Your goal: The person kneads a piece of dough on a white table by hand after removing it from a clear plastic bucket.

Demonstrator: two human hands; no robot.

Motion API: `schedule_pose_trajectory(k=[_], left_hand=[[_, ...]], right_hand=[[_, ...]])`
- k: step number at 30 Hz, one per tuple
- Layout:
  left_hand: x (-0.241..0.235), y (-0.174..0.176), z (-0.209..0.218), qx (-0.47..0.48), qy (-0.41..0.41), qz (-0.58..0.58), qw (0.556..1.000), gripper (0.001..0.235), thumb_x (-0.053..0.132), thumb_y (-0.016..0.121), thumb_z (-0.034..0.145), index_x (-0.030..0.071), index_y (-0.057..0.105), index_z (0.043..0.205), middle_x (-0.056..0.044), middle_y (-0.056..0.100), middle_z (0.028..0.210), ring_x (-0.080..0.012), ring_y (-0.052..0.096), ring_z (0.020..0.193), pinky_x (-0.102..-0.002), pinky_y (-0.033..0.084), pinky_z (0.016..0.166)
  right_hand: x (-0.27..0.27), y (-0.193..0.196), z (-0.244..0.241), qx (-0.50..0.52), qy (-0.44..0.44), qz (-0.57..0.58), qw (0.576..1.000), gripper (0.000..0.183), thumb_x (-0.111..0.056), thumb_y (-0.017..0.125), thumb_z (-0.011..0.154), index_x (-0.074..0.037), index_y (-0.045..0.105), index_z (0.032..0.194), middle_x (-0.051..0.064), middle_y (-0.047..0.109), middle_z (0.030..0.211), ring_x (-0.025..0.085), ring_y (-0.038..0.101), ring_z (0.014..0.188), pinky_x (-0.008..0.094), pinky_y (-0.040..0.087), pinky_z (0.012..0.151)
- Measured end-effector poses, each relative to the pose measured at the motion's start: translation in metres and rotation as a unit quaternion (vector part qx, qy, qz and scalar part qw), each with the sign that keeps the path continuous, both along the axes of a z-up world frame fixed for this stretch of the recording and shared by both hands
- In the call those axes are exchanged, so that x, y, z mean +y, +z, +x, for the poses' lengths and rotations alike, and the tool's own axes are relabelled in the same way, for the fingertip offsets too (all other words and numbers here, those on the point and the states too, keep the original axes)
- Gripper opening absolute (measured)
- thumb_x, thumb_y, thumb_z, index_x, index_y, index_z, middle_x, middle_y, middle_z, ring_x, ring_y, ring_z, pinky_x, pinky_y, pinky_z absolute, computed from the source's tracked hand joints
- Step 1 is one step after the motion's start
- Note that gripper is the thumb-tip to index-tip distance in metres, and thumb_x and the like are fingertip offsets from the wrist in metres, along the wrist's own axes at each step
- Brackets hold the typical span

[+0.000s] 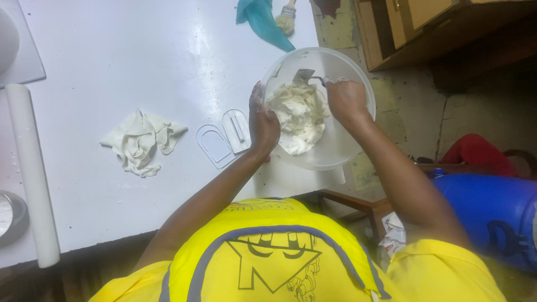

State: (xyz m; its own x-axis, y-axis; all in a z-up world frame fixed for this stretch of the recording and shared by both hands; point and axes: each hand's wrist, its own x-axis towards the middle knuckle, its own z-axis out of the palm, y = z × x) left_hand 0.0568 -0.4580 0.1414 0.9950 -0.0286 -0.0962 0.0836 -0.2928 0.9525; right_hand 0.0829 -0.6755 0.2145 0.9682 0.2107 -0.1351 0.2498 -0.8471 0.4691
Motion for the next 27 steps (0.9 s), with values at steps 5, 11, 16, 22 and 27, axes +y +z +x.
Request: schedule_pose_trajectory(k=[5,11,16,22,27], left_hand=[[-0.002,0.022,-0.002,-0.026,0.005,-0.021,0.999,0.068,-0.005,0.032,0.098,0.011,0.019,0.162,-0.013,0.023,0.167,-0.0318,0.027,0.155,-0.046,0.017,0.13],[0.003,0.027,-0.007,-0.03,-0.005,-0.034,0.999,0.073,-0.007,0.032,0.096,0.016,0.016,0.164,-0.007,0.02,0.17,-0.0282,0.027,0.156,-0.045,0.016,0.131],[-0.001,0.011,0.0,-0.041,-0.003,-0.021,0.999,0.075,-0.007,0.034,0.096,0.019,0.016,0.164,-0.006,0.022,0.169,-0.0274,0.027,0.156,-0.046,0.017,0.131],[-0.002,0.004,0.001,-0.062,0.001,-0.028,0.998,0.076,-0.006,0.035,0.094,0.02,0.019,0.163,-0.003,0.023,0.17,-0.0263,0.03,0.156,-0.047,0.019,0.131],[0.002,0.023,-0.006,-0.076,0.0,-0.015,0.997,0.075,-0.008,0.034,0.093,0.016,0.021,0.162,-0.004,0.025,0.169,-0.0265,0.035,0.153,-0.045,0.022,0.13]], right_hand=[[0.015,0.027,0.015,0.1,-0.05,0.064,0.992,0.027,-0.008,0.056,0.1,-0.006,0.078,0.084,0.012,0.073,0.066,0.03,0.075,0.064,0.044,0.058,0.055],[0.025,0.053,0.018,0.129,-0.071,0.034,0.989,0.023,-0.007,0.06,0.096,-0.006,0.078,0.082,0.011,0.071,0.063,0.028,0.073,0.058,0.044,0.059,0.049],[0.012,-0.032,0.01,0.117,-0.067,0.047,0.99,0.027,-0.009,0.057,0.098,-0.009,0.077,0.08,0.009,0.07,0.061,0.026,0.076,0.064,0.042,0.058,0.052],[0.008,0.042,-0.004,0.2,-0.078,0.004,0.977,0.023,-0.01,0.061,0.096,-0.006,0.081,0.086,0.014,0.073,0.066,0.031,0.077,0.066,0.045,0.06,0.057],[0.016,-0.022,0.02,0.15,-0.101,0.098,0.979,0.03,-0.007,0.054,0.099,-0.004,0.078,0.081,0.014,0.07,0.064,0.03,0.075,0.063,0.046,0.058,0.057]])
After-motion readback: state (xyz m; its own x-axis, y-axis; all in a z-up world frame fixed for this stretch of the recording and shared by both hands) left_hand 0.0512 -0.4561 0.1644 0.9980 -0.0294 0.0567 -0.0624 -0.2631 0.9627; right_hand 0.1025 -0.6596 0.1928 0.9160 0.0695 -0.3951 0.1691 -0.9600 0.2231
